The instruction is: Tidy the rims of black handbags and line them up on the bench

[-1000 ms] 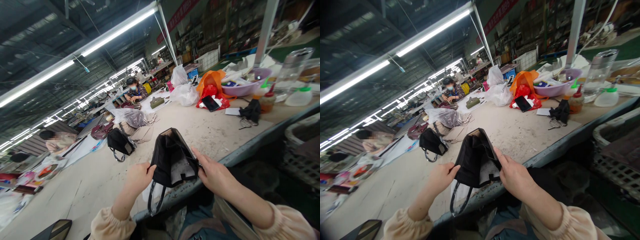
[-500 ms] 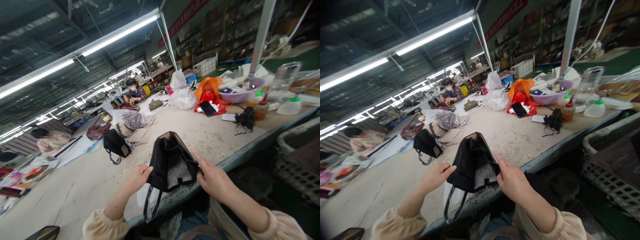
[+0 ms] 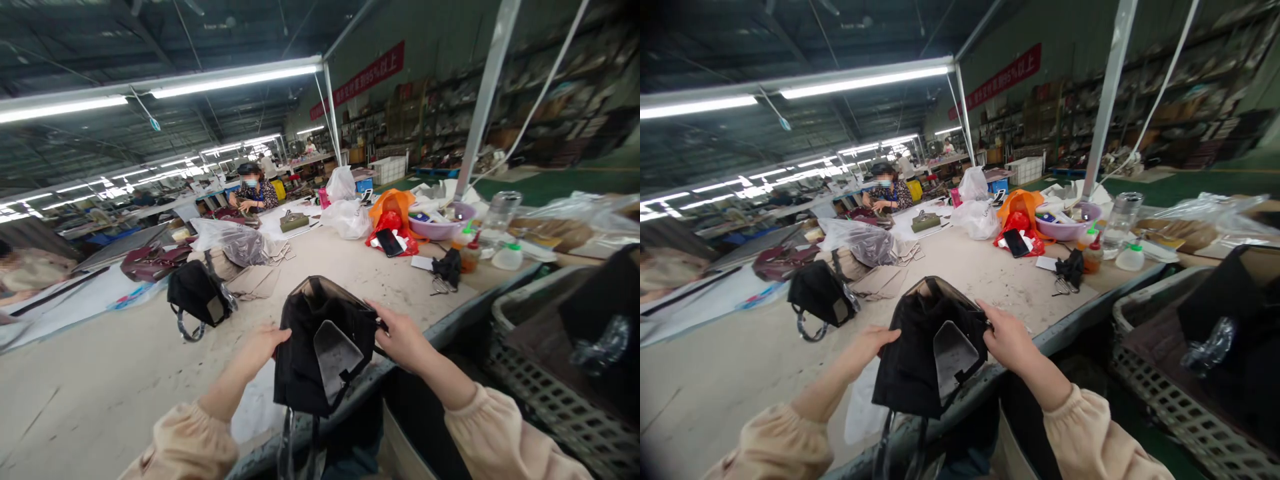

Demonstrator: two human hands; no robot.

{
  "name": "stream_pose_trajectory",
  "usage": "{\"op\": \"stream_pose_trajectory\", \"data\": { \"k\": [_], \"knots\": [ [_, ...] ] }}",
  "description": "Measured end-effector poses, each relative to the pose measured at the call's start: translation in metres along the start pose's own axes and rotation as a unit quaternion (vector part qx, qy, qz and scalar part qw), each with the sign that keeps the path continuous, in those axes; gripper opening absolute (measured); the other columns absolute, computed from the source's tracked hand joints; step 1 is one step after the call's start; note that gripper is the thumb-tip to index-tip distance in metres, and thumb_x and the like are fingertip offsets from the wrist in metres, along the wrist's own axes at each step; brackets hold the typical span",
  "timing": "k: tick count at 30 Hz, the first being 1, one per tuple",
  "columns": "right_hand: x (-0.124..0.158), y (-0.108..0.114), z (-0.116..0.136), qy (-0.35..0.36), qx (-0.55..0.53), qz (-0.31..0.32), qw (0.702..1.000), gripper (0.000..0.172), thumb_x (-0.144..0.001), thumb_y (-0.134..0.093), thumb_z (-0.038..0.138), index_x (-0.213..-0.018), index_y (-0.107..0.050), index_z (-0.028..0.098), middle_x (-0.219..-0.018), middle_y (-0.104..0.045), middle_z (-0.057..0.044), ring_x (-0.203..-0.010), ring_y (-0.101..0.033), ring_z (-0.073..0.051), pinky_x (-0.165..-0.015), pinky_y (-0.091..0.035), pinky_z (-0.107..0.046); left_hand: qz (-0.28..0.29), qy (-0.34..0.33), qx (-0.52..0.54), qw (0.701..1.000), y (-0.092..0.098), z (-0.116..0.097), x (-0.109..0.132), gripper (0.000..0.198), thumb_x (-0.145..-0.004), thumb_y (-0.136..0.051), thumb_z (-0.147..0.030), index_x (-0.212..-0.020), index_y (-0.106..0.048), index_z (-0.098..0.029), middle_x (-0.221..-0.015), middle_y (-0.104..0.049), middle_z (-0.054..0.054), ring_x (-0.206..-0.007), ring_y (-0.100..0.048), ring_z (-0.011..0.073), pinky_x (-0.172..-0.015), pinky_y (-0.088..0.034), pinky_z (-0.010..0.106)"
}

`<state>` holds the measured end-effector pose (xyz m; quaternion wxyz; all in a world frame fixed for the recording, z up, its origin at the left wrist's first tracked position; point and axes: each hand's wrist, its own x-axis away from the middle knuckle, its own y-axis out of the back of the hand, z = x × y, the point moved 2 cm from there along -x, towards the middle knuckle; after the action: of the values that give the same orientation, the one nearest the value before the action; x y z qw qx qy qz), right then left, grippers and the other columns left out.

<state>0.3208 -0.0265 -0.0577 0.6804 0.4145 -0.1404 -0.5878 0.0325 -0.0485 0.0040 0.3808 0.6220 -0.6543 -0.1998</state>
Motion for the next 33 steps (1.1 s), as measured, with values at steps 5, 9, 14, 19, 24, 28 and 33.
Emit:
{"op": "stream_pose_trajectory", "data": {
  "k": [5,9,14,19,24,28,33],
  "knots": [
    [-0.039,-0.002,-0.014,0.096,-0.092,0.049,0.990,0.067,-0.069,-0.041,0.001,-0.130,-0.055,0.024,-0.123,-0.063,-0.004,-0.112,-0.058,-0.018,-0.098,-0.044,-0.034,0.078,0.088,0.160,0.980,-0.012,0.020,0.020,0.049,-0.073,-0.051,-0.057,-0.049,-0.057,-0.015,-0.037,-0.056,0.004,-0.041,-0.055,0.0177,-0.056,-0.045,0.031],
    [-0.056,-0.013,-0.016,0.118,-0.118,0.063,0.984,0.070,-0.062,-0.042,0.000,-0.124,-0.060,0.027,-0.117,-0.067,-0.001,-0.108,-0.061,-0.020,-0.098,-0.045,-0.036,0.051,0.113,0.158,0.980,0.000,0.030,0.001,0.062,-0.072,-0.044,-0.068,-0.045,-0.057,-0.014,-0.032,-0.051,0.004,-0.037,-0.051,0.0163,-0.057,-0.045,0.032],
    [-0.051,-0.018,-0.014,0.120,-0.153,0.045,0.980,0.060,-0.069,-0.054,0.009,-0.128,-0.057,0.025,-0.124,-0.063,-0.004,-0.112,-0.058,-0.022,-0.099,-0.044,-0.038,0.011,0.078,0.157,0.985,0.005,0.022,-0.024,0.051,-0.077,-0.045,-0.053,-0.043,-0.055,-0.016,-0.030,-0.048,0.003,-0.036,-0.051,0.0163,-0.057,-0.043,0.032],
    [-0.053,-0.024,-0.013,0.077,-0.186,-0.012,0.979,0.043,-0.081,-0.062,0.036,-0.120,-0.062,0.018,-0.114,-0.067,-0.012,-0.103,-0.062,-0.025,-0.093,-0.047,-0.043,0.033,0.067,0.158,0.985,0.004,0.020,-0.016,0.047,-0.079,-0.042,-0.045,-0.045,-0.056,-0.016,-0.032,-0.051,0.003,-0.036,-0.050,0.0149,-0.055,-0.043,0.029],
    [-0.076,-0.035,-0.010,0.107,-0.262,0.033,0.959,0.031,-0.080,-0.065,0.039,-0.103,-0.071,0.020,-0.100,-0.072,-0.006,-0.094,-0.065,-0.020,-0.085,-0.050,-0.033,0.150,0.086,-0.051,0.984,0.042,0.014,0.022,0.054,-0.084,-0.038,-0.053,-0.050,-0.057,-0.016,-0.039,-0.058,0.004,-0.043,-0.054,0.0153,-0.059,-0.041,0.027],
    [-0.098,-0.049,-0.003,0.131,-0.308,0.076,0.939,0.030,-0.078,-0.067,0.039,-0.098,-0.073,0.018,-0.091,-0.073,-0.005,-0.086,-0.066,-0.019,-0.078,-0.051,-0.030,-0.003,-0.038,-0.259,0.965,0.071,-0.025,0.030,0.050,-0.088,-0.036,-0.055,-0.065,-0.062,-0.019,-0.059,-0.064,0.002,-0.061,-0.059,0.0162,-0.059,-0.037,0.026],
    [-0.116,-0.065,0.006,0.147,-0.334,0.100,0.926,0.027,-0.080,-0.066,0.039,-0.095,-0.073,0.017,-0.087,-0.072,-0.005,-0.082,-0.064,-0.017,-0.074,-0.049,-0.028,-0.057,-0.208,-0.358,0.908,0.039,-0.055,-0.016,0.036,-0.080,-0.056,-0.054,-0.091,-0.068,-0.022,-0.087,-0.065,0.004,-0.083,-0.059,0.0199,-0.075,-0.042,0.030]
  ]
}}
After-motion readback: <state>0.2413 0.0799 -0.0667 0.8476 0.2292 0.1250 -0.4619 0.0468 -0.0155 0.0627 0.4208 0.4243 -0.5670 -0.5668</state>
